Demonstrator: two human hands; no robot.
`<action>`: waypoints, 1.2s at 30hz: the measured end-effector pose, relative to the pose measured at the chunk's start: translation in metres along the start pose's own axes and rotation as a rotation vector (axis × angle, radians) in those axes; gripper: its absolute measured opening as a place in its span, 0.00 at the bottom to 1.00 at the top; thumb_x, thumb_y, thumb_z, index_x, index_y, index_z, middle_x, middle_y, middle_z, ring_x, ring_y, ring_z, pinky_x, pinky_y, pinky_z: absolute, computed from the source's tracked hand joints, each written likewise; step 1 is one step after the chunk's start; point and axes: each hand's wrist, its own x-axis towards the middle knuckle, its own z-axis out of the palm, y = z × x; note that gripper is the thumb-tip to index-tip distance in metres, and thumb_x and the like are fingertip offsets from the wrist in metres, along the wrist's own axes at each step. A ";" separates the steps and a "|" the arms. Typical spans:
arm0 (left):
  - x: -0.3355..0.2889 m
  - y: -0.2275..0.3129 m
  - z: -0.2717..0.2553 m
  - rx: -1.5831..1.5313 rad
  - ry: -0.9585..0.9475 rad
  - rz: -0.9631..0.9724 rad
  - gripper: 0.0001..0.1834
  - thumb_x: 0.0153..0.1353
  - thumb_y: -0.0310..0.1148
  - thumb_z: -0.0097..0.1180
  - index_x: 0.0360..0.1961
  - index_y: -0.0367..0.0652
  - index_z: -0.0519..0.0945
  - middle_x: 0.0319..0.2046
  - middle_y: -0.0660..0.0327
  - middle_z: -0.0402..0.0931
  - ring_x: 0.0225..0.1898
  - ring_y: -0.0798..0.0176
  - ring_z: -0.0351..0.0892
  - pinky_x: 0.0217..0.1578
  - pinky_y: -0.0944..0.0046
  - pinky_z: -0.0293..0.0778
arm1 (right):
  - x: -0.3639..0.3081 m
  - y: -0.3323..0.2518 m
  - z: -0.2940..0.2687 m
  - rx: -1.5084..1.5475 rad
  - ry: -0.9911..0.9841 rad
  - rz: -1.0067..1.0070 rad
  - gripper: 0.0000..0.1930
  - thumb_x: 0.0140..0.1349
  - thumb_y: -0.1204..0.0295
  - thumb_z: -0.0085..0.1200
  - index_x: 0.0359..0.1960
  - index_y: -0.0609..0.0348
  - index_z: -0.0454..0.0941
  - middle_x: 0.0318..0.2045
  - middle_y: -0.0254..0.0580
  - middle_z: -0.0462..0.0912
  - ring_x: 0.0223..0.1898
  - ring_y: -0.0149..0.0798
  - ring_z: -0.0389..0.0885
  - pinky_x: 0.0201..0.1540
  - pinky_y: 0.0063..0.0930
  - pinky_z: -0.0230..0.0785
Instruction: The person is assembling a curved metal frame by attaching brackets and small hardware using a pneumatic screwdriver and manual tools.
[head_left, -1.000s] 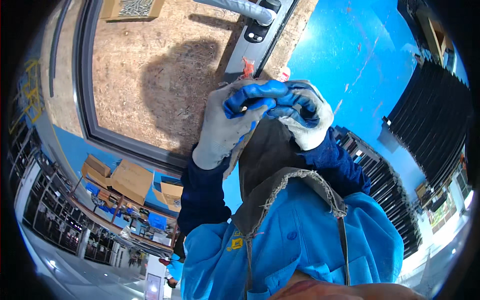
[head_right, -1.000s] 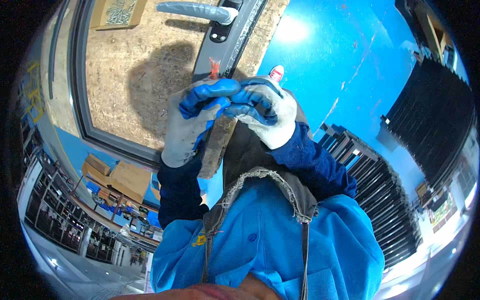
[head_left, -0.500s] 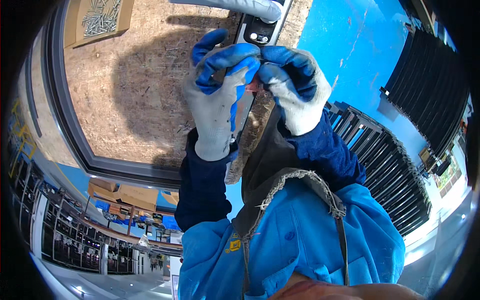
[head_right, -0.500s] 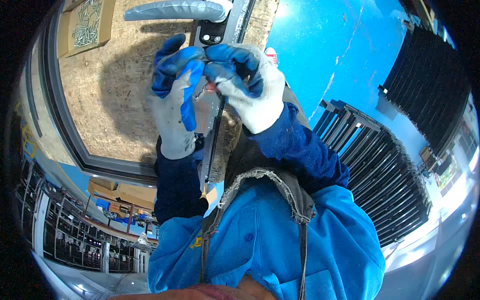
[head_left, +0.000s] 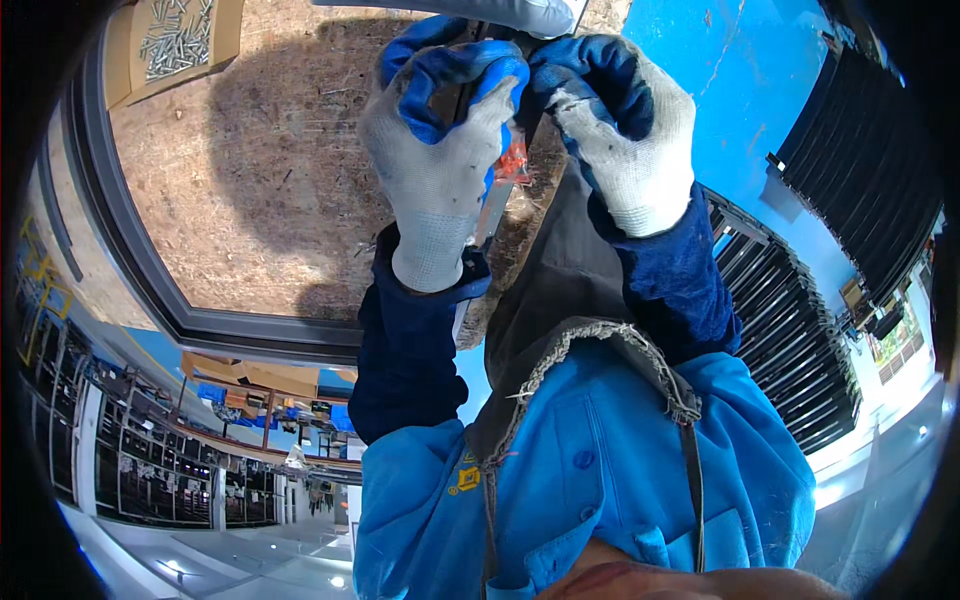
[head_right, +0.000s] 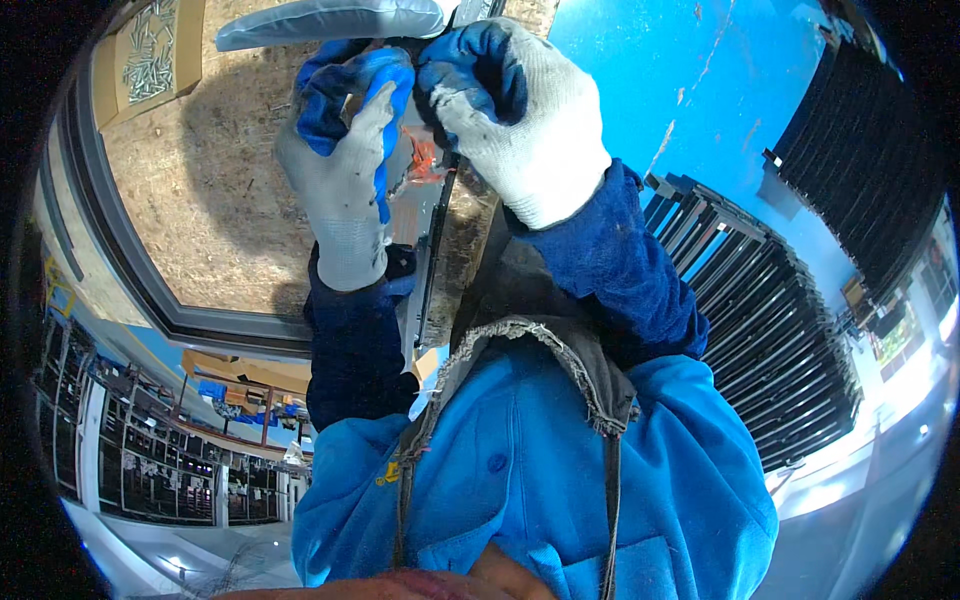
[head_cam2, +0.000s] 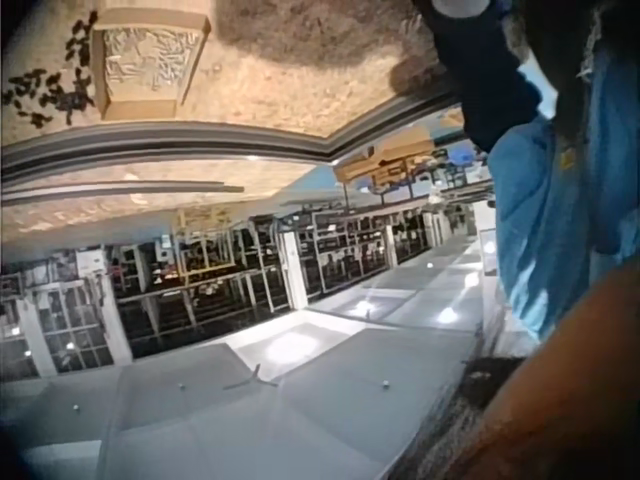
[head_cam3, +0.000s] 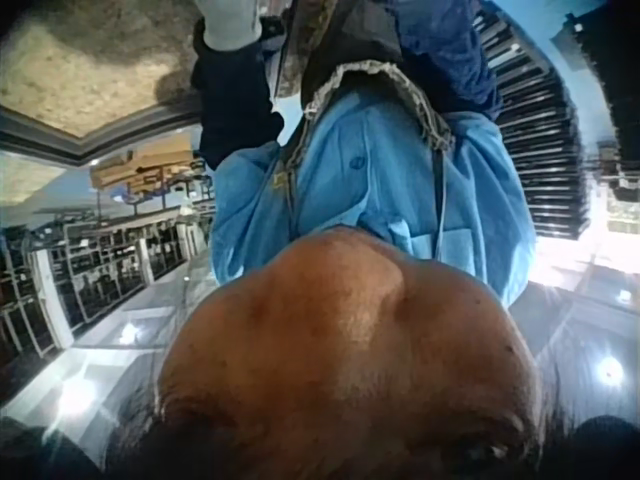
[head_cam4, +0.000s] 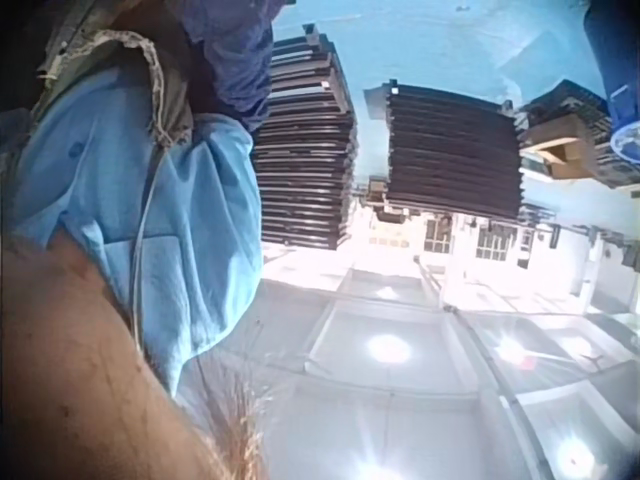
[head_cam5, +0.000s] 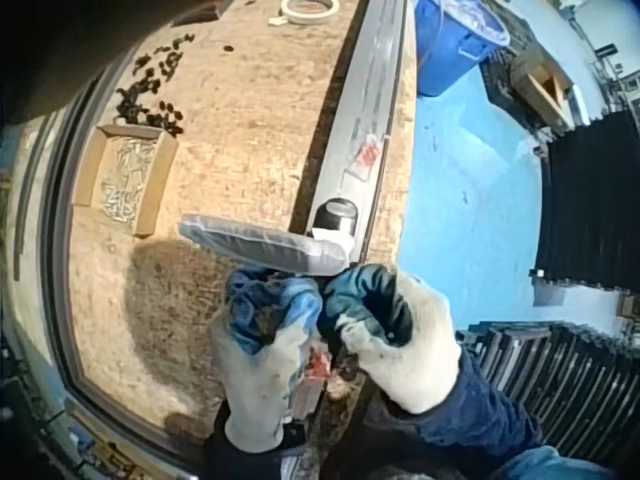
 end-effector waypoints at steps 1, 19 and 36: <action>-0.001 -0.001 0.003 -0.019 0.045 -0.031 0.16 0.49 0.21 0.65 0.40 0.34 0.76 0.33 0.60 0.79 0.34 0.69 0.79 0.40 0.72 0.76 | -0.001 0.000 -0.001 -0.002 0.004 0.006 0.10 0.49 0.76 0.61 0.34 0.65 0.78 0.26 0.43 0.82 0.28 0.31 0.81 0.34 0.23 0.74; 0.001 -0.009 -0.002 -0.136 -0.049 -0.131 0.07 0.52 0.18 0.56 0.35 0.33 0.78 0.33 0.61 0.78 0.34 0.72 0.76 0.38 0.73 0.71 | -0.002 0.018 0.003 0.816 -0.022 0.480 0.09 0.58 0.80 0.54 0.40 0.61 0.72 0.29 0.39 0.78 0.22 0.28 0.74 0.24 0.18 0.67; -0.003 -0.027 -0.001 0.052 0.074 0.457 0.09 0.54 0.21 0.57 0.38 0.33 0.79 0.36 0.58 0.79 0.38 0.66 0.78 0.43 0.68 0.72 | -0.023 0.032 0.033 0.130 0.377 -0.344 0.13 0.52 0.81 0.61 0.40 0.66 0.74 0.35 0.44 0.81 0.32 0.33 0.81 0.37 0.24 0.75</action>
